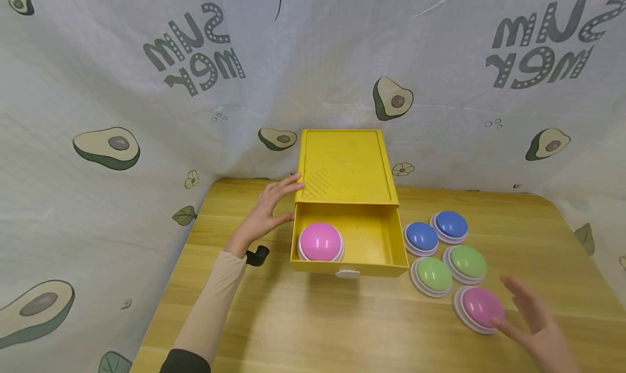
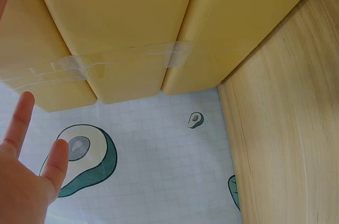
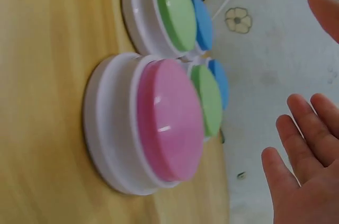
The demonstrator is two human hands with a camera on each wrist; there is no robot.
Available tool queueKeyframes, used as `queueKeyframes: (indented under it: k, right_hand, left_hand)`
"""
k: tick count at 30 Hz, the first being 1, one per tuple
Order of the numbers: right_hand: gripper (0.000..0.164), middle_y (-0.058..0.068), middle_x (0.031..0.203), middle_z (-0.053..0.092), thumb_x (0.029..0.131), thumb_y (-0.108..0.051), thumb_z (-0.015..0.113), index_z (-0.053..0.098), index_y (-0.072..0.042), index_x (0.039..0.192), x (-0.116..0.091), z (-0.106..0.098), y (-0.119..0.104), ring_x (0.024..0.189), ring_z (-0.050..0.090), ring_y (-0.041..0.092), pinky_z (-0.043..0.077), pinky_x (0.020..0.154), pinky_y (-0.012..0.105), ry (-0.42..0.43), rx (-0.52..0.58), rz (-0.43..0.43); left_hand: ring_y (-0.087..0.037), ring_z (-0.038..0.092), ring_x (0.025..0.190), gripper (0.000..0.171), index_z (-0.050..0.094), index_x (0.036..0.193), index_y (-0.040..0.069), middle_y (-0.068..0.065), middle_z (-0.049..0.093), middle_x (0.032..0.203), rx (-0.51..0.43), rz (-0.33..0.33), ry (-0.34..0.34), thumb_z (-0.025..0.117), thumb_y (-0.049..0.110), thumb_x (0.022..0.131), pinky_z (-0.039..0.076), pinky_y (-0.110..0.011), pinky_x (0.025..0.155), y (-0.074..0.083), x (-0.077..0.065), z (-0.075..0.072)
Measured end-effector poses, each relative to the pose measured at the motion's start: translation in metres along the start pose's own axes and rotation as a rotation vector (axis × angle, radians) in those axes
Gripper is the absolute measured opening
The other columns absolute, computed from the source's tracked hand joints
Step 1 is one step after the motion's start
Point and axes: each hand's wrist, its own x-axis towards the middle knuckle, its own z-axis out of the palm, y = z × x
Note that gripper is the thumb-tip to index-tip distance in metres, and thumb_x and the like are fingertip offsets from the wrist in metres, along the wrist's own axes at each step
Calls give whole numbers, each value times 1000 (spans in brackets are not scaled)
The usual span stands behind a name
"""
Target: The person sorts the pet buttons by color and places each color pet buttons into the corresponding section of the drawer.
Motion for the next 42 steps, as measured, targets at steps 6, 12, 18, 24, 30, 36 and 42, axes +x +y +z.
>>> queueKeyframes:
  k: [6,12,18,24,30,36,42]
  right_hand:
    - [88,-22,141,40,75,31,54,27,-7,150,-1,2,18,127,30,-12,18,103,4,6,16,-64]
    - [92,-26,138,41,73,31,55,29,-11,150,-6,5,32,126,28,-15,14,103,3,16,20,-45]
    - [92,-26,137,41,71,31,55,30,-10,150,-11,8,44,125,30,-16,15,103,3,30,38,-37]
    - [89,-32,133,38,77,23,60,27,-14,151,-15,13,51,120,30,-19,17,100,1,33,-80,36]
    - [85,-31,130,34,83,12,64,22,-14,152,-16,19,48,115,31,-20,22,94,0,47,-147,116]
    - [85,-24,144,23,90,-6,66,14,-23,155,-16,21,45,113,23,-20,15,88,-4,28,-188,246]
    - [87,-23,145,20,90,-13,68,12,-24,155,-15,23,47,112,21,-18,12,89,-3,31,-228,270]
  left_hand:
    - [-26,27,135,70,44,142,15,0,27,155,-3,4,11,74,0,80,19,-52,107,1,0,1]
    - [-26,26,134,71,44,142,15,1,26,156,-5,-5,2,74,0,80,19,-53,106,2,0,1]
    - [-27,26,133,70,44,142,15,2,26,156,-4,-11,1,73,1,80,20,-55,105,3,1,0]
    - [-27,26,133,69,44,142,16,2,26,156,-11,-14,0,72,1,82,19,-56,105,3,0,1]
    - [-26,26,133,68,44,142,14,2,26,156,-8,-10,2,72,0,81,19,-54,106,2,0,0]
    - [-26,26,133,70,44,142,14,2,26,156,-9,-9,2,72,-3,80,19,-53,106,2,1,0]
    - [-26,27,133,72,45,141,14,1,27,155,-6,-8,12,73,-4,78,21,-53,105,2,0,0]
